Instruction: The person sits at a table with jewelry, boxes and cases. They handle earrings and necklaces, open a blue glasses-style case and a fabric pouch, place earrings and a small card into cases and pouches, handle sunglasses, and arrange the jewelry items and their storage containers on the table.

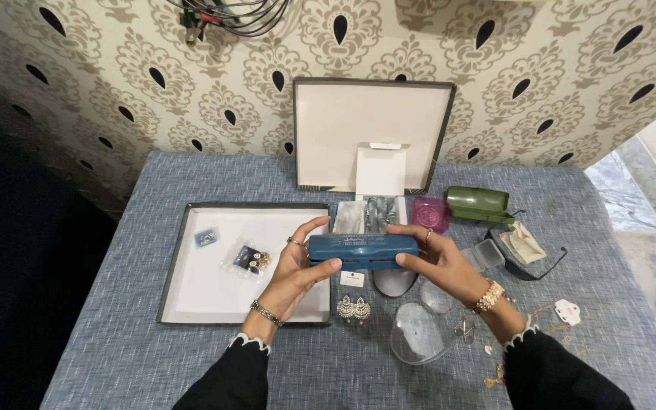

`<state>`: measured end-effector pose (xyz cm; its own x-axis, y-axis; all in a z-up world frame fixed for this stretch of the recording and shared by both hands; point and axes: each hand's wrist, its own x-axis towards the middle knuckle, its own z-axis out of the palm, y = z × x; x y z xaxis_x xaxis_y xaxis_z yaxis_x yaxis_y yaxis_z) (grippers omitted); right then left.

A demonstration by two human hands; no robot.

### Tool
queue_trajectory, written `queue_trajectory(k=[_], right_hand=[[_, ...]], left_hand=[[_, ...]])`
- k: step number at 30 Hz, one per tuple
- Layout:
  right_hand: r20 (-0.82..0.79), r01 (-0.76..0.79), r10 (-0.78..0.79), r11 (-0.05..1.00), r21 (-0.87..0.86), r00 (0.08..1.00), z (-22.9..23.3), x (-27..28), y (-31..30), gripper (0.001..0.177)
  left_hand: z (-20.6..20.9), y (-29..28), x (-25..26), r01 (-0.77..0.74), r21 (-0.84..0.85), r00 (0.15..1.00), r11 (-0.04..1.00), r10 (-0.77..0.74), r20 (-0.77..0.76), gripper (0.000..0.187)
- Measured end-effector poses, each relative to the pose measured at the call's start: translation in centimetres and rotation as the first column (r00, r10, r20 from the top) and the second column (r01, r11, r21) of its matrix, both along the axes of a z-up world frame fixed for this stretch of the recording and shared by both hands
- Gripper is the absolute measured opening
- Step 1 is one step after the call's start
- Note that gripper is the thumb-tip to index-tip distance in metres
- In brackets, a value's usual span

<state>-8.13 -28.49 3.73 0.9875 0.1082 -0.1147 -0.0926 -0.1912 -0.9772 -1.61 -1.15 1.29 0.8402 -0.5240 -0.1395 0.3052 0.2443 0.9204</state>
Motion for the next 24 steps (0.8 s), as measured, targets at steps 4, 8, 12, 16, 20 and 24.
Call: queue_trajectory(k=[4, 8, 12, 16, 20, 24], right_hand=[[0.022, 0.028, -0.028, 0.999, 0.028, 0.999, -0.8, -0.3, -0.6, 0.050], [0.007, 0.074, -0.074, 0.997, 0.013, 0.997, -1.7, 0.0, -1.2, 0.047], [-0.013, 0.129, -0.129, 0.992, 0.011, 0.992, -2.8, 0.4, -1.6, 0.046], [-0.032, 0.170, -0.169, 0.985, 0.026, 0.985, -3.9, 0.9, -1.7, 0.047], [-0.123, 0.246, -0.236, 0.966, 0.076, 0.964, -4.4, 1.4, -1.6, 0.050], [-0.181, 0.316, -0.297, 0.945, 0.086, 0.937, -4.6, 1.8, -1.3, 0.052]], left_hand=[[-0.4, -0.7, -0.1, 0.022, -0.014, 1.000, 1.000, -0.022, 0.004, 0.094], [-0.7, -1.2, -0.3, 0.009, 0.018, 0.999, 1.000, -0.010, 0.048, 0.103], [-0.8, -1.4, -0.6, 0.006, 0.030, 0.998, 1.000, -0.008, 0.070, 0.109], [-0.9, -1.3, -0.6, 0.004, 0.072, 0.995, 0.997, -0.012, 0.103, 0.110], [-1.0, -1.4, -0.7, 0.017, 0.064, 0.992, 0.998, -0.025, 0.126, 0.112], [-1.3, -1.6, -0.9, 0.017, 0.064, 0.993, 0.998, -0.024, 0.117, 0.113]])
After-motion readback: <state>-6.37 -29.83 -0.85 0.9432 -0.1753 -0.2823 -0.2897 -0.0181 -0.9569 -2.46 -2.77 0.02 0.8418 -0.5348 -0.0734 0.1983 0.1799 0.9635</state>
